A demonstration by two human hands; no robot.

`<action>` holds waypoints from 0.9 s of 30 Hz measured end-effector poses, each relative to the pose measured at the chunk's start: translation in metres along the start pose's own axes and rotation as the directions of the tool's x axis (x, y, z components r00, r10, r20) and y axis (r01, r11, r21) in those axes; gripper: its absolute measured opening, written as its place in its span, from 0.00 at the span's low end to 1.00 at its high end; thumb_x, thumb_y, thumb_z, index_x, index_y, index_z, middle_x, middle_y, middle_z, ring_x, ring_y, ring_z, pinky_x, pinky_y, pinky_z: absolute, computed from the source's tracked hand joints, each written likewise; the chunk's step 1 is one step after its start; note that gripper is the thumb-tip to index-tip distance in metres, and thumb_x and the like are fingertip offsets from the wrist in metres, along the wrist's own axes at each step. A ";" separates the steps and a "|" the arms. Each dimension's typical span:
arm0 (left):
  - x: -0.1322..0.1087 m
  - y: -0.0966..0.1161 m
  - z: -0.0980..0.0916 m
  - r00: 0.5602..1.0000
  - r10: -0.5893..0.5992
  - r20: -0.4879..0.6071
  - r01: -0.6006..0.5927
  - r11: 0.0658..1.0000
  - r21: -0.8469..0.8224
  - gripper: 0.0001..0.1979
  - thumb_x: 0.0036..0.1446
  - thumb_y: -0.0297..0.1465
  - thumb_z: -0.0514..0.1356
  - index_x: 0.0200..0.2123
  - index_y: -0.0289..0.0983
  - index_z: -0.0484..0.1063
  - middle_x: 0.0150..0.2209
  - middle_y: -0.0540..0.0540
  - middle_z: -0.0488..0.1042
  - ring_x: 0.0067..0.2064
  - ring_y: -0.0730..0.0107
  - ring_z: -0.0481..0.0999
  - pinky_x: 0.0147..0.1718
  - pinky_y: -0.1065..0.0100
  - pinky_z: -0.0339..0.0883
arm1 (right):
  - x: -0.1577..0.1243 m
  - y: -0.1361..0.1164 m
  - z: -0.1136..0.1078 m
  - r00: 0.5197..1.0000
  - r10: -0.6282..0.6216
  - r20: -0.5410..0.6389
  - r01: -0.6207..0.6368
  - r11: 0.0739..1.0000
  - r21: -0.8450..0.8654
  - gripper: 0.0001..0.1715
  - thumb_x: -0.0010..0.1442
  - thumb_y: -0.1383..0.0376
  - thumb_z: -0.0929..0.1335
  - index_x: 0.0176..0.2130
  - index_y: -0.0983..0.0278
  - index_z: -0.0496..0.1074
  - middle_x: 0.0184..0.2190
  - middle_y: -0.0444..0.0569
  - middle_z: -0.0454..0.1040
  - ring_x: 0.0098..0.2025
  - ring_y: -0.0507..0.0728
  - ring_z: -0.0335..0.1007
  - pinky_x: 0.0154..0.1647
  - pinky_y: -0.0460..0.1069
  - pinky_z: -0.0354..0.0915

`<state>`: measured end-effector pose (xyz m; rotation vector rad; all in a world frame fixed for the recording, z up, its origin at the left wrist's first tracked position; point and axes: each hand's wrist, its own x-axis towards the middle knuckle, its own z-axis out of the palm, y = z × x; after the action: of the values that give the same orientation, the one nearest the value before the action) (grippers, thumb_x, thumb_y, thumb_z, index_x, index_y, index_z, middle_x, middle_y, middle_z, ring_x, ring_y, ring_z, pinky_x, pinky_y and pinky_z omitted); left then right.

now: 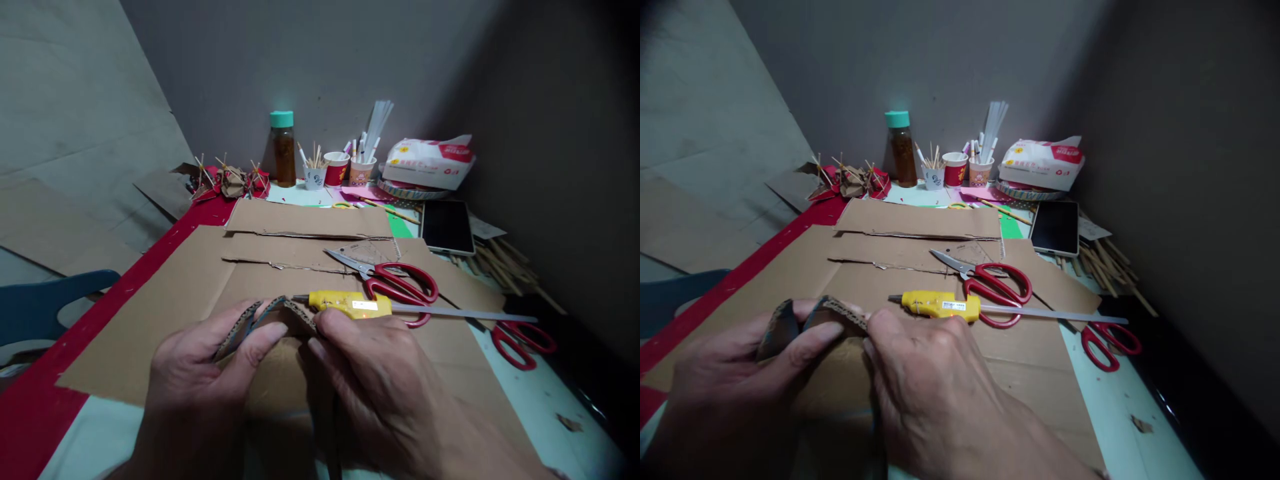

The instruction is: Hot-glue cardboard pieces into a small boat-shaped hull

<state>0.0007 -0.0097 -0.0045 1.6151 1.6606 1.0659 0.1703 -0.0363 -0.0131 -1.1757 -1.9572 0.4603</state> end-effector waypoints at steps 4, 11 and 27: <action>-0.003 0.002 0.001 0.999 -0.028 -0.021 0.029 0.999 0.020 0.06 0.50 0.41 0.65 0.31 0.52 0.83 0.33 0.60 0.85 0.38 0.61 0.82 0.42 0.66 0.70 | -0.002 0.000 0.002 1.000 0.015 0.012 -0.015 0.998 -0.066 0.12 0.65 0.73 0.59 0.31 0.60 0.55 0.22 0.36 0.59 0.21 0.48 0.51 0.23 0.45 0.50; -0.006 0.000 0.005 0.998 0.050 0.026 -0.049 0.998 -0.035 0.06 0.55 0.38 0.63 0.31 0.54 0.82 0.34 0.62 0.84 0.41 0.67 0.82 0.43 0.71 0.69 | -0.003 0.003 0.007 0.999 -0.047 -0.014 0.045 0.992 -0.120 0.12 0.63 0.71 0.59 0.30 0.59 0.51 0.20 0.36 0.61 0.20 0.49 0.52 0.22 0.47 0.50; 0.006 -0.022 0.000 0.821 0.556 0.129 -0.534 0.828 -0.172 0.16 0.60 0.27 0.58 0.41 0.56 0.79 0.36 0.63 0.84 0.34 0.76 0.84 0.35 0.80 0.75 | -0.011 0.016 0.012 0.972 -0.224 -0.071 0.218 0.973 -0.079 0.10 0.61 0.72 0.59 0.32 0.59 0.50 0.22 0.36 0.57 0.21 0.49 0.46 0.21 0.47 0.48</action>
<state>-0.0116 -0.0025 -0.0218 2.0929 1.0006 1.2246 0.1728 -0.0365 -0.0363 -0.9877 -2.0197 0.2264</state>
